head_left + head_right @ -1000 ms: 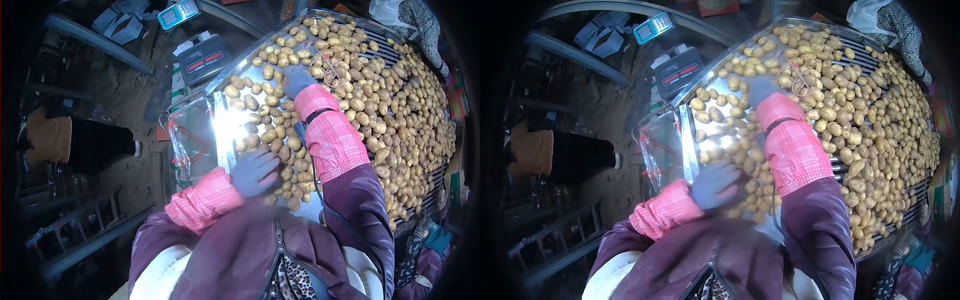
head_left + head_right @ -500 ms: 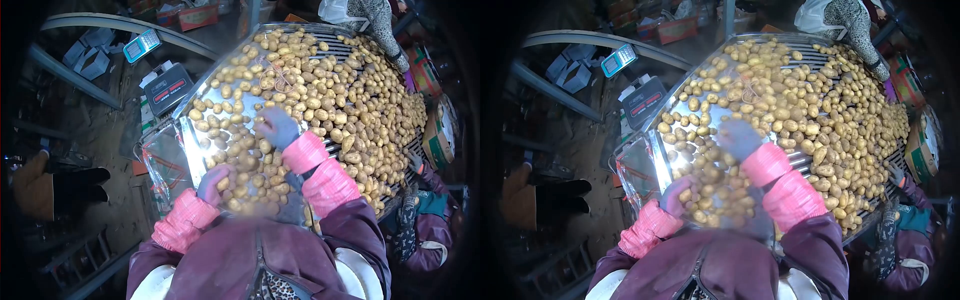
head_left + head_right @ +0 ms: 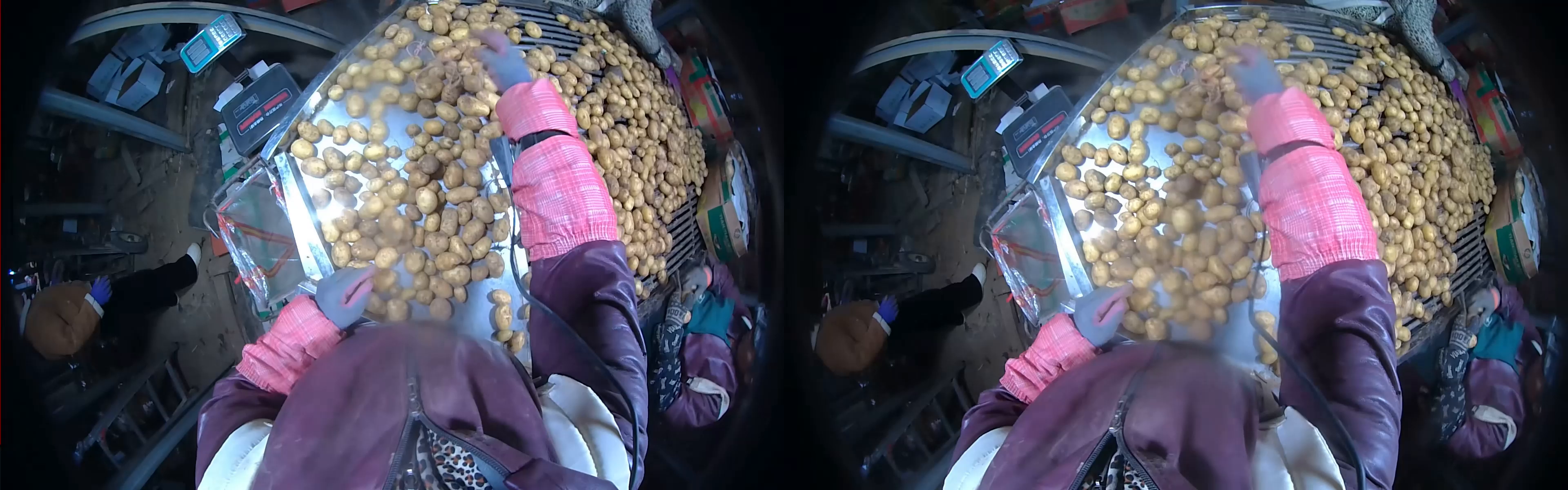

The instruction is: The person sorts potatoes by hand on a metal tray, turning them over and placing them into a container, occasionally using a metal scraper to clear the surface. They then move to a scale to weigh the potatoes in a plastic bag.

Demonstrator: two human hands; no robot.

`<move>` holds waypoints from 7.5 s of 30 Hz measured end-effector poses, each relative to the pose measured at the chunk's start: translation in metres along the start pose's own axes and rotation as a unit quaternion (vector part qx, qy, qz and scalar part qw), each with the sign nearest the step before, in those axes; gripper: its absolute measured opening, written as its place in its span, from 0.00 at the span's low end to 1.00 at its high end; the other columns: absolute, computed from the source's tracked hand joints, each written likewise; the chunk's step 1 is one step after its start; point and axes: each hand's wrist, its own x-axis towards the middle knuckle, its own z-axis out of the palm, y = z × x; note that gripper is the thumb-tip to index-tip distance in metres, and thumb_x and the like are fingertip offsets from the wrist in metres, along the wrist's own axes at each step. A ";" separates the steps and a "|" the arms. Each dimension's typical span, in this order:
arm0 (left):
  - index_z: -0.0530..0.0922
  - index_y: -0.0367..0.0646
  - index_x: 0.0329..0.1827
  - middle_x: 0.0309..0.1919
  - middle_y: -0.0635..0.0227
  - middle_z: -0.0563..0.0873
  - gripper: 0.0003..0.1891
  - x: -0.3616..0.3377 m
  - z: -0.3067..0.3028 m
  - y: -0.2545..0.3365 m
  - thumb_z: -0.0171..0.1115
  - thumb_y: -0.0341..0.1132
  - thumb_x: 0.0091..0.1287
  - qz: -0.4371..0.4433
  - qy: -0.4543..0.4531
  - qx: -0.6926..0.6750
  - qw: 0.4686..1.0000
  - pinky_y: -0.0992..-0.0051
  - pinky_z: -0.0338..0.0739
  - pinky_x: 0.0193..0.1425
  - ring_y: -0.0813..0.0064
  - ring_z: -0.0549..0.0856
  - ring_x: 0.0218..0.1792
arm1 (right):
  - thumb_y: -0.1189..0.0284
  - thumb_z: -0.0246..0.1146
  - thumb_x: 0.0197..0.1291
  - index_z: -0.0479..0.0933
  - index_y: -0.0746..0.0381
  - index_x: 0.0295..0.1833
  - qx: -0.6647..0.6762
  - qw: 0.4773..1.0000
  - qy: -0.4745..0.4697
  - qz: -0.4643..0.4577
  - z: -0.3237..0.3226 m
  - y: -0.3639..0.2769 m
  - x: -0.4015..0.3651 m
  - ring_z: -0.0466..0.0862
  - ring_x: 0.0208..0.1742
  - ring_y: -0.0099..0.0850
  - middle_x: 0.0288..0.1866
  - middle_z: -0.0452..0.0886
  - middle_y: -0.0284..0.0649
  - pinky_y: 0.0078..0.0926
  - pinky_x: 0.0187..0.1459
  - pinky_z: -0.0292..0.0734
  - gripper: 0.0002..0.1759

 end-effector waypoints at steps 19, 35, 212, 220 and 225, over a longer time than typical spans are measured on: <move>0.80 0.38 0.59 0.42 0.67 0.85 0.14 0.002 0.000 0.014 0.56 0.29 0.73 -0.200 0.007 -0.240 0.950 0.77 0.81 0.44 0.78 0.83 0.38 | 0.55 0.54 0.67 0.76 0.57 0.58 -0.245 0.906 -0.337 -0.077 0.038 -0.131 -0.242 0.81 0.54 0.42 0.50 0.81 0.43 0.56 0.63 0.64 0.22; 0.78 0.41 0.59 0.41 0.67 0.83 0.17 0.016 -0.003 0.018 0.57 0.33 0.68 -0.132 -0.039 -0.254 0.957 0.73 0.80 0.40 0.73 0.84 0.38 | 0.43 0.63 0.61 0.70 0.56 0.70 -0.203 0.910 -0.315 0.176 0.014 -0.079 -0.215 0.77 0.67 0.47 0.68 0.73 0.54 0.44 0.65 0.72 0.39; 0.77 0.47 0.45 0.35 0.64 0.80 0.16 0.015 -0.126 0.003 0.63 0.26 0.52 0.358 0.047 0.296 0.884 0.64 0.74 0.25 0.61 0.82 0.28 | 0.57 0.78 0.43 0.49 0.58 0.79 -0.288 0.892 -0.283 0.204 0.073 -0.148 -0.388 0.82 0.54 0.56 0.67 0.64 0.57 0.48 0.49 0.82 0.61; 0.79 0.49 0.42 0.34 0.66 0.81 0.14 0.002 -0.085 0.076 0.65 0.29 0.51 0.453 0.093 0.263 0.846 0.68 0.74 0.25 0.65 0.81 0.27 | 0.60 0.66 0.63 0.64 0.58 0.74 0.012 0.948 -0.178 0.263 0.039 -0.222 -0.355 0.81 0.57 0.40 0.57 0.77 0.45 0.43 0.52 0.80 0.37; 0.78 0.52 0.42 0.35 0.70 0.79 0.15 0.006 -0.027 0.086 0.65 0.32 0.51 0.500 -0.002 0.194 0.844 0.71 0.74 0.26 0.70 0.81 0.29 | 0.56 0.63 0.67 0.66 0.64 0.71 0.416 0.876 -0.010 0.244 0.066 -0.183 -0.391 0.80 0.55 0.29 0.59 0.78 0.42 0.28 0.51 0.79 0.34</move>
